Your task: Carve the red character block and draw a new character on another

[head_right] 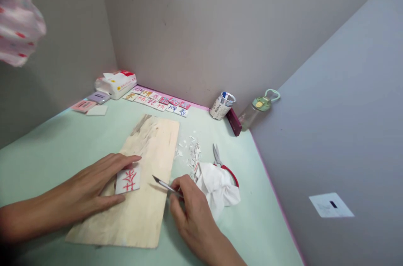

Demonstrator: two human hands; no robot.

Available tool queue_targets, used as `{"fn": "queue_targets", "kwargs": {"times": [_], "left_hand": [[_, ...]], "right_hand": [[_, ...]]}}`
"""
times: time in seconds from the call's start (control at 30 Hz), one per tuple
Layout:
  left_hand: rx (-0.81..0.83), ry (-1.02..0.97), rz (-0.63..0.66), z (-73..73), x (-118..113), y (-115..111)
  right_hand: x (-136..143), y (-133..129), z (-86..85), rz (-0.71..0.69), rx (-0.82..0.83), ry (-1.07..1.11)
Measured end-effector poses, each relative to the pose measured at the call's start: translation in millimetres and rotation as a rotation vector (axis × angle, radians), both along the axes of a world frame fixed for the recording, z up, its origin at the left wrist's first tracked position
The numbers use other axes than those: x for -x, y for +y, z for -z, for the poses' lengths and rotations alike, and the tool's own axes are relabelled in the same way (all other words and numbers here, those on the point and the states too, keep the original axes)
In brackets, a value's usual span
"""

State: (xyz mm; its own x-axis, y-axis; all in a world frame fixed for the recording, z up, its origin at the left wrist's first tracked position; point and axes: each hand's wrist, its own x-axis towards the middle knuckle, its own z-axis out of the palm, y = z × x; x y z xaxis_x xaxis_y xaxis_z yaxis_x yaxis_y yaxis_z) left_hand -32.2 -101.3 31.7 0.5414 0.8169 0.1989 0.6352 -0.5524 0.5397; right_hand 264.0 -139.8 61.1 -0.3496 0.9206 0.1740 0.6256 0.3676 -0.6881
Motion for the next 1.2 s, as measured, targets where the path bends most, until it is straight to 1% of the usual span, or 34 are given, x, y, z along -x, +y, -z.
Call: {"fn": "queue_targets", "kwargs": {"times": [0.1, 0.23, 0.3, 0.37, 0.43, 0.53, 0.67, 0.87, 1.03, 1.13, 1.2], "left_hand": [[0.026, -0.011, -0.001, 3.0, -0.8, 0.9], [0.045, -0.028, 0.029, 1.2, -2.1, 3.2], [0.065, -0.040, 0.051, -1.3, -2.9, 4.2], [0.086, -0.057, 0.069, -3.4, -3.6, 4.9], [0.102, -0.072, 0.067, -4.3, -4.0, 5.3], [0.116, -0.084, 0.038, -3.2, -4.4, 5.8], [0.136, -0.097, 0.027, -1.9, -4.9, 6.9], [0.193, -0.132, 0.044, -2.9, -4.6, 8.1], [0.253, -0.153, 0.078, -1.6, -3.9, 8.9], [0.287, -0.157, 0.102, -4.4, -4.4, 9.5], [0.306, -0.159, 0.107, -6.7, -5.4, 9.6]], "right_hand": [[-1.8, 0.6, 2.1, -0.054, -0.097, -0.001], [-2.7, -0.2, 8.2, -0.137, -0.250, -0.115], [-2.4, -1.6, 9.0, -0.162, -0.240, -0.135], [-2.0, -3.2, 7.5, -0.171, -0.188, -0.092], [-1.3, -4.7, 4.8, -0.168, -0.154, -0.048], [0.6, -6.9, 2.1, -0.184, -0.143, -0.074], [4.1, -8.3, 4.8, -0.214, -0.188, -0.157], [5.3, -4.3, 9.3, -0.211, -0.191, -0.181], [4.6, -0.3, 10.0, -0.216, -0.294, -0.213], [4.1, 0.2, 9.4, -0.215, -0.356, -0.244], [4.1, -0.3, 8.3, -0.217, -0.360, -0.266]]}}
